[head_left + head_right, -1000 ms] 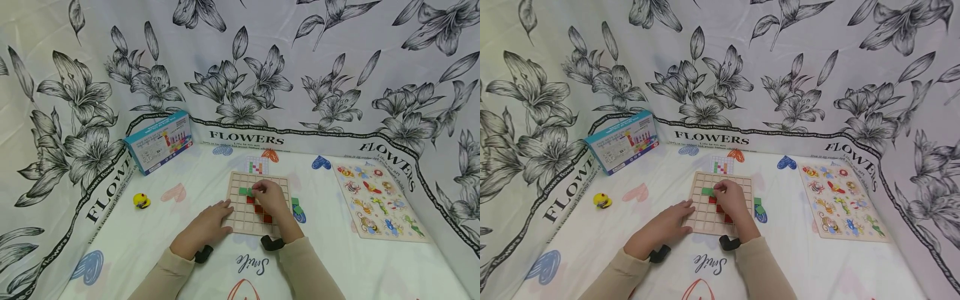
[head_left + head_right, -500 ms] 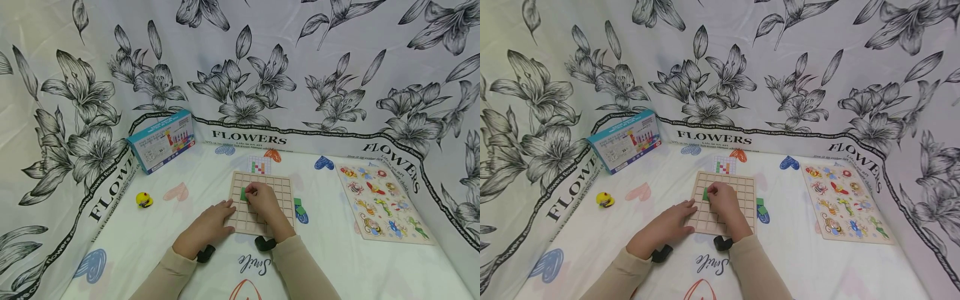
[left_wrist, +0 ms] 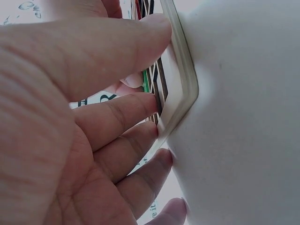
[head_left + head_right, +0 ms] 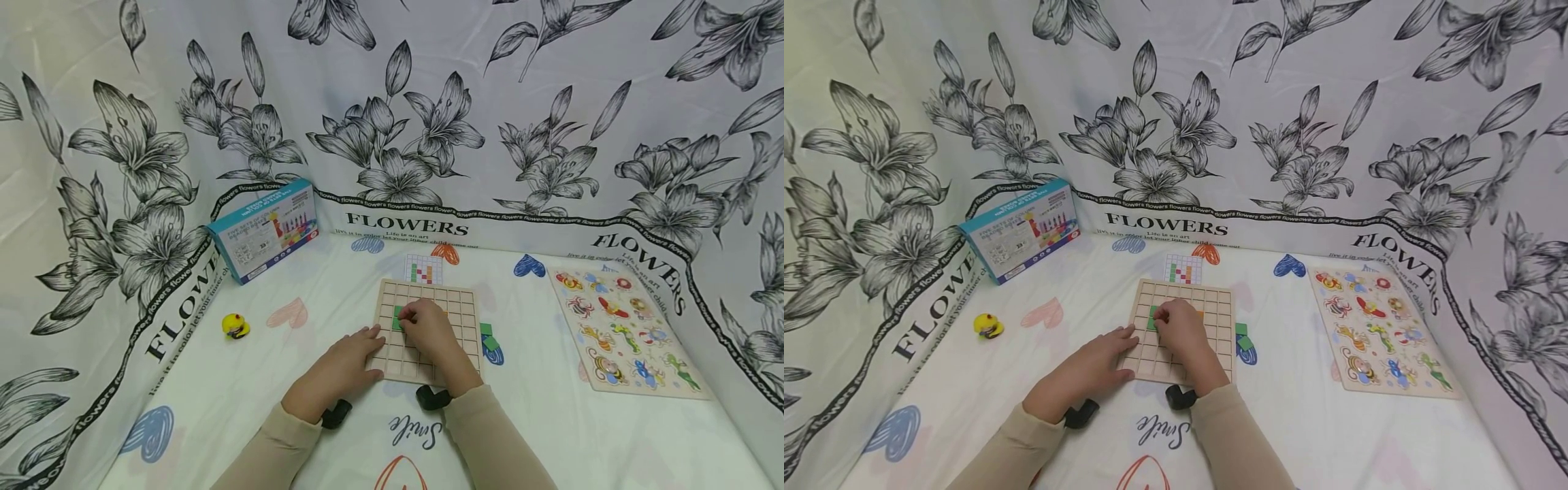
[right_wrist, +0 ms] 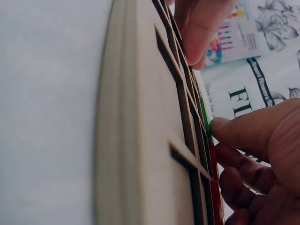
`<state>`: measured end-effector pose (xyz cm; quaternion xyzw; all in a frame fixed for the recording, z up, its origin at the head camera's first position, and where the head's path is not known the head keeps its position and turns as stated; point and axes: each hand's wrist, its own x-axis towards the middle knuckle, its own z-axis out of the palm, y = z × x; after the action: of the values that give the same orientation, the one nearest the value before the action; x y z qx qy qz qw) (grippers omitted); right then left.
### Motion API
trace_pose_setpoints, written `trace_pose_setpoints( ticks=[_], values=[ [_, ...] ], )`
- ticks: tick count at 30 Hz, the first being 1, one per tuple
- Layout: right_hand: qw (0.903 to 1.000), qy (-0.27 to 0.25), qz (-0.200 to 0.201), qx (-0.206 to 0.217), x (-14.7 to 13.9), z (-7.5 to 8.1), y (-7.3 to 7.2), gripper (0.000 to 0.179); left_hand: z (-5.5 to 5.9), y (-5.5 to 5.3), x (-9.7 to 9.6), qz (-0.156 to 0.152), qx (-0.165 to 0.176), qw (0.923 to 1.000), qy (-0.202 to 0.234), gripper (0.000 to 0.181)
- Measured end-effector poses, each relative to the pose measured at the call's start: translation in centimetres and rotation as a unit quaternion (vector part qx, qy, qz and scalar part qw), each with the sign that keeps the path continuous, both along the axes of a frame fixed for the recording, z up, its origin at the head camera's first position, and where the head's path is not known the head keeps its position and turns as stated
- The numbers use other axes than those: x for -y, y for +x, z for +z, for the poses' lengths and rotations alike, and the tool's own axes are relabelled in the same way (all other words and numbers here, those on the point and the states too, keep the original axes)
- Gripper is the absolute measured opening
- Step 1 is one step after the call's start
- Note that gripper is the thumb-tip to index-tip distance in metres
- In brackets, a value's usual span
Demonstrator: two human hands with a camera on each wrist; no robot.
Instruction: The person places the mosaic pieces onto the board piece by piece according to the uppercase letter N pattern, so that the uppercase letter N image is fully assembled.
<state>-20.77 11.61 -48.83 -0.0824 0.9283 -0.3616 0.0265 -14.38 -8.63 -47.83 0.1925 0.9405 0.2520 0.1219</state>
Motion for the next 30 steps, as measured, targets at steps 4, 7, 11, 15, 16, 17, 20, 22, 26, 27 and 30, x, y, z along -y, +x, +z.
trace_pose_setpoints(
  ticks=[4, 7, 11, 15, 16, 17, 20, 22, 26, 27, 30],
  values=[
    [1.0000, -0.003, -0.001, 0.002, 0.0, 0.0, 0.0, 0.007, -0.2, 0.0, 0.0, 0.002, 0.000, 1.0000, -0.002, 0.065],
    [1.0000, -0.009, 0.000, -0.002, -0.1, -0.1, 0.0, 0.007, -0.2, 0.0, 0.0, 0.003, 0.001, 1.0000, -0.001, 0.064],
    [0.9991, -0.036, -0.006, -0.022, -0.6, 0.6, -0.2, 0.008, 0.0, 0.0, -0.1, 0.006, 0.004, 1.0000, -0.001, 0.064],
    [0.9962, -0.069, -0.038, -0.039, -2.5, 2.2, -0.6, 0.015, 0.2, 0.1, -0.2, 0.015, 0.014, 0.9998, 0.002, 0.065],
    [0.9954, -0.071, -0.050, -0.040, -3.2, 2.5, -0.7, 0.017, 0.2, 0.1, -0.3, 0.017, 0.015, 0.9997, 0.004, 0.065],
    [0.9947, -0.073, -0.061, -0.040, -4.0, 2.8, -0.8, 0.018, 0.2, 0.2, -0.3, 0.018, 0.015, 0.9997, 0.006, 0.066],
    [0.9925, -0.068, -0.100, -0.020, -7.0, 3.0, -1.0, 0.023, 0.1, 0.2, -0.3, 0.020, 0.018, 0.9996, 0.007, 0.066],
    [0.9910, -0.059, -0.120, 0.002, -9.2, 2.8, -0.9, 0.026, 0.0, 0.2, -0.3, 0.021, 0.017, 0.9996, 0.007, 0.066],
    [0.9880, -0.040, -0.137, 0.058, -12.8, 2.1, -0.4, 0.029, 0.0, 0.1, -0.3, 0.020, 0.017, 0.9996, 0.005, 0.066],
    [0.9874, -0.034, -0.137, 0.072, -13.5, 1.9, -0.2, 0.030, 0.0, 0.1, -0.3, 0.019, 0.017, 0.9997, 0.004, 0.066],
    [0.9873, -0.013, -0.124, 0.098, -14.9, 1.4, 0.5, 0.030, 0.1, 0.1, -0.3, 0.019, 0.022, 0.9996, 0.002, 0.066]
  ],
)
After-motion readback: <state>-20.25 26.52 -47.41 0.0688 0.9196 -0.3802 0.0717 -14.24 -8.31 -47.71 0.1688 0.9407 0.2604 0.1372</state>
